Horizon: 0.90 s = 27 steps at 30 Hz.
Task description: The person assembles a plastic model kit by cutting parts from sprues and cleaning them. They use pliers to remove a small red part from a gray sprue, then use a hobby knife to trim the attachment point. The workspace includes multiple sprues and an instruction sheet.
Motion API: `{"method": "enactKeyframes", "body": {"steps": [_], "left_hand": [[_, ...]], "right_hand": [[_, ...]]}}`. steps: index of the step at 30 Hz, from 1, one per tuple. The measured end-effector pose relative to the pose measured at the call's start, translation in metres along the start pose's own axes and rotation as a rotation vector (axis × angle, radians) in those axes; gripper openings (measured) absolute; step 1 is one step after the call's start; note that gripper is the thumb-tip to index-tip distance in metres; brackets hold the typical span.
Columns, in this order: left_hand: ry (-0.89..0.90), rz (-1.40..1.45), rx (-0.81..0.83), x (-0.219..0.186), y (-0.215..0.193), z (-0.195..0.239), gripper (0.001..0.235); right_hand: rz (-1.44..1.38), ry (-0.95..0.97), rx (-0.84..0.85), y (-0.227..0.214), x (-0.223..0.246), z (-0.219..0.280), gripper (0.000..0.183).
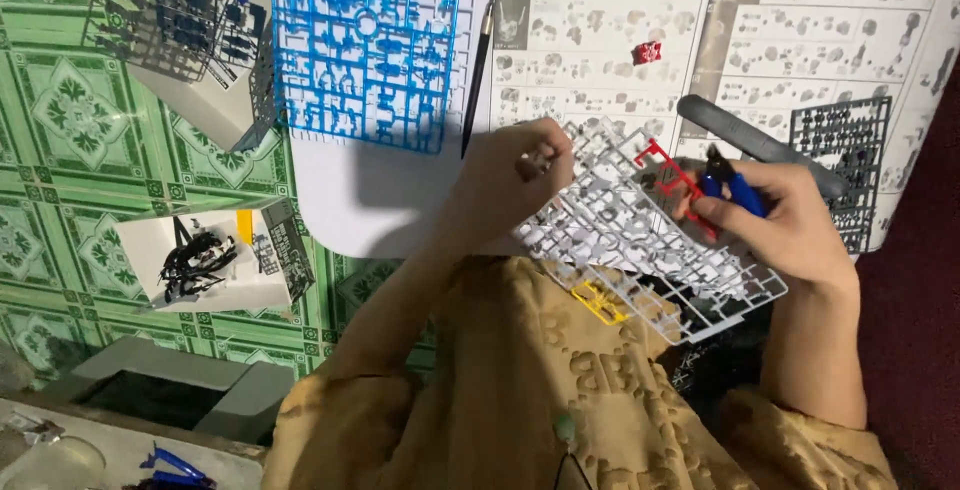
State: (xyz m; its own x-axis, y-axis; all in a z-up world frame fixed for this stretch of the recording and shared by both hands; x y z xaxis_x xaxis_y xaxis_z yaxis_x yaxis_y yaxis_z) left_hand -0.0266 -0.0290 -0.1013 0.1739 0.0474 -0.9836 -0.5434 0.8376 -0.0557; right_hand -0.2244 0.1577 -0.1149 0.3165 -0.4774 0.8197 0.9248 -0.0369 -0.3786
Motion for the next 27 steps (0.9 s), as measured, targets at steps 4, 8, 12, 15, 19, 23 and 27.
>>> {"method": "enactKeyframes", "body": {"steps": [4,8,12,15,19,23,27], "left_hand": [[-0.13,0.305,0.149,0.001,-0.004,-0.004,0.016],[-0.195,0.328,0.197,0.006,-0.004,-0.005,0.021],[-0.219,0.392,0.197,0.002,-0.004,-0.006,0.022],[-0.243,0.463,0.185,0.003,-0.005,-0.005,0.034],[-0.265,0.412,0.159,0.017,-0.004,-0.006,0.045],[-0.251,0.44,0.19,0.033,-0.006,-0.007,0.058],[-0.115,0.404,0.067,0.032,-0.011,0.0,0.047]], "right_hand": [[-0.075,0.04,-0.012,-0.002,-0.006,-0.002,0.008],[-0.258,-0.005,0.027,0.0,0.005,-0.006,0.008],[-0.121,0.029,0.013,-0.003,-0.002,-0.007,0.008],[-0.146,0.029,0.016,-0.002,-0.001,-0.01,0.007],[-0.199,0.008,0.037,-0.001,0.002,-0.012,0.007],[-0.197,0.035,0.008,-0.003,0.001,-0.009,0.008],[-0.326,0.097,-0.138,-0.031,-0.075,0.026,0.025]]}}
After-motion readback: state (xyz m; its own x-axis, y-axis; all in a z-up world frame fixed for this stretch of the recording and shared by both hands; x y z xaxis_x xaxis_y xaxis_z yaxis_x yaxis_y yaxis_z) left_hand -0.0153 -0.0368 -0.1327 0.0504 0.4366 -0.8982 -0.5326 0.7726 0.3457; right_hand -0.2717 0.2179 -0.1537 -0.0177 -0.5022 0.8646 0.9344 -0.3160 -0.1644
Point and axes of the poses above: each hand's wrist, its own z-axis away from the middle knuckle, its own y-axis out of the palm, x = y × z, the point moved 2 cm from there along -z, towards the middle knuckle, and after that the axes turned 11 degrees about z, right-handed, at the moved point
